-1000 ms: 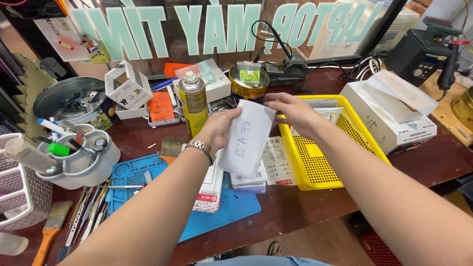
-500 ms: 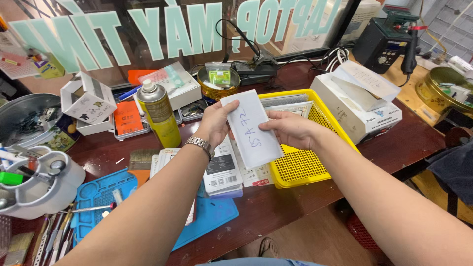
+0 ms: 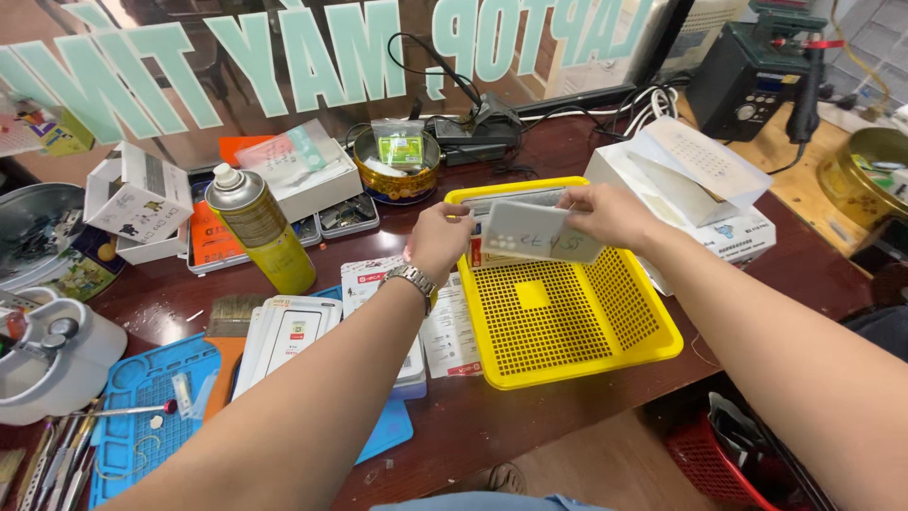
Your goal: The person repeatedly picks up packaged phone screen protectors and cases from a yellow basket, briefly inspects them, and places them into a stack on the table. The person continues this cycle of picking, inspecting, and stacking throughout the clip.
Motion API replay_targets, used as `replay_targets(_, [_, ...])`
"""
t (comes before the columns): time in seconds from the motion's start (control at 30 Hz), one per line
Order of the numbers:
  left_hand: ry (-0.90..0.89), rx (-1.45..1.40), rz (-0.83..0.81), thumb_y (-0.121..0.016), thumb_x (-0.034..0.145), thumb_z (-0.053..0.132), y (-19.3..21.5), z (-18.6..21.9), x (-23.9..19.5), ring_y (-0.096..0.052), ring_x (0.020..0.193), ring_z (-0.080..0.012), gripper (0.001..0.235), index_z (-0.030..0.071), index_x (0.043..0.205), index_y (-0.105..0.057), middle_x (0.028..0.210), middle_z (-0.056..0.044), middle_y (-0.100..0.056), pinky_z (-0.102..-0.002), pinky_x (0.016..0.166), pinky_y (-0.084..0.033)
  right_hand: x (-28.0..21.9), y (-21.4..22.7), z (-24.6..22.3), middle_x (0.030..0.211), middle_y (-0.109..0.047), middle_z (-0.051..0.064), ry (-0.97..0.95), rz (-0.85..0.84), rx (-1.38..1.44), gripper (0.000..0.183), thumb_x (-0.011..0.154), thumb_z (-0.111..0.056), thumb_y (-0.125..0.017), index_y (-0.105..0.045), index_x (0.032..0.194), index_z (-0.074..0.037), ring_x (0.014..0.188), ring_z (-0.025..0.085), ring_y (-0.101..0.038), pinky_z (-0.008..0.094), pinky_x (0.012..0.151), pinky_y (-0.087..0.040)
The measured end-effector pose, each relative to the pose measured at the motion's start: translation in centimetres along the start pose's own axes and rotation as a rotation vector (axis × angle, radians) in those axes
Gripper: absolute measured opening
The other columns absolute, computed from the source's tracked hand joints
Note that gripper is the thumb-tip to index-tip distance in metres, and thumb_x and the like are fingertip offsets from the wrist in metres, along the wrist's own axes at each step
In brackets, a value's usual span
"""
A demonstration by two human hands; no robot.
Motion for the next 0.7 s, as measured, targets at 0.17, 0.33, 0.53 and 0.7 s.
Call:
replay_targets(0.17, [-0.070, 0.120, -0.068, -0.065, 0.087, 0.015, -2.8, -1.1, 1.1, -0.077, 0.091, -0.0195, 0.042, -0.003, 0.123, -0.075, 0.107, -0.018, -0.080, -0.029, 0.082, -0.058, 2.7, -3.3, 1.7, 0.106, -0.077, 0.014, 0.157, 0.056, -0.132, 0.024, 0.090, -0.013, -0.065, -0.075, 0.111, -0.013, 0.100, 0.032, -0.073, 0.042, 0.091, -0.056])
replay_targets(0.33, [-0.074, 0.393, -0.129, -0.063, 0.089, 0.016, -6.0, -2.2, 1.4, -0.068, 0.111, -0.0343, 0.050, -0.008, 0.133, -0.058, 0.120, -0.028, -0.069, -0.040, 0.096, -0.053, 4.7, -5.5, 2.4, 0.106, -0.073, 0.015, 0.293, 0.121, -0.197, 0.026, 0.084, -0.012, -0.068, -0.076, 0.108, -0.014, 0.105, 0.036, -0.066, 0.046, 0.096, -0.052])
replay_targets(0.53, [-0.195, 0.344, 0.037, -0.063, 0.088, 0.018, -6.7, -0.6, -0.5, -0.067, 0.111, -0.0384, 0.052, -0.003, 0.135, -0.057, 0.119, -0.027, -0.068, -0.043, 0.097, -0.052, 3.6, -6.7, 2.0, 0.114, -0.061, 0.010, 0.378, 0.323, -0.333, 0.033, 0.077, -0.010, -0.077, -0.065, 0.108, -0.012, 0.116, 0.033, -0.052, 0.048, 0.100, -0.040])
replay_targets(0.7, [-0.177, 0.124, 0.372, -0.057, 0.093, 0.015, -0.4, -0.9, -1.1, -0.077, 0.095, -0.0253, 0.030, 0.003, 0.118, -0.069, 0.108, -0.014, -0.077, -0.036, 0.083, -0.060, 2.8, -5.9, -0.1, 0.113, -0.056, 0.014, 0.356, 0.400, -0.262, 0.044, 0.072, -0.011, -0.081, -0.062, 0.112, -0.011, 0.115, 0.035, -0.049, 0.049, 0.096, -0.039])
Point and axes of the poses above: each hand's wrist, its own x-axis towards the middle knuckle, its own y-axis out of the back of the hand, z = x × y, the point moved 4 cm from there along x, towards the middle knuckle
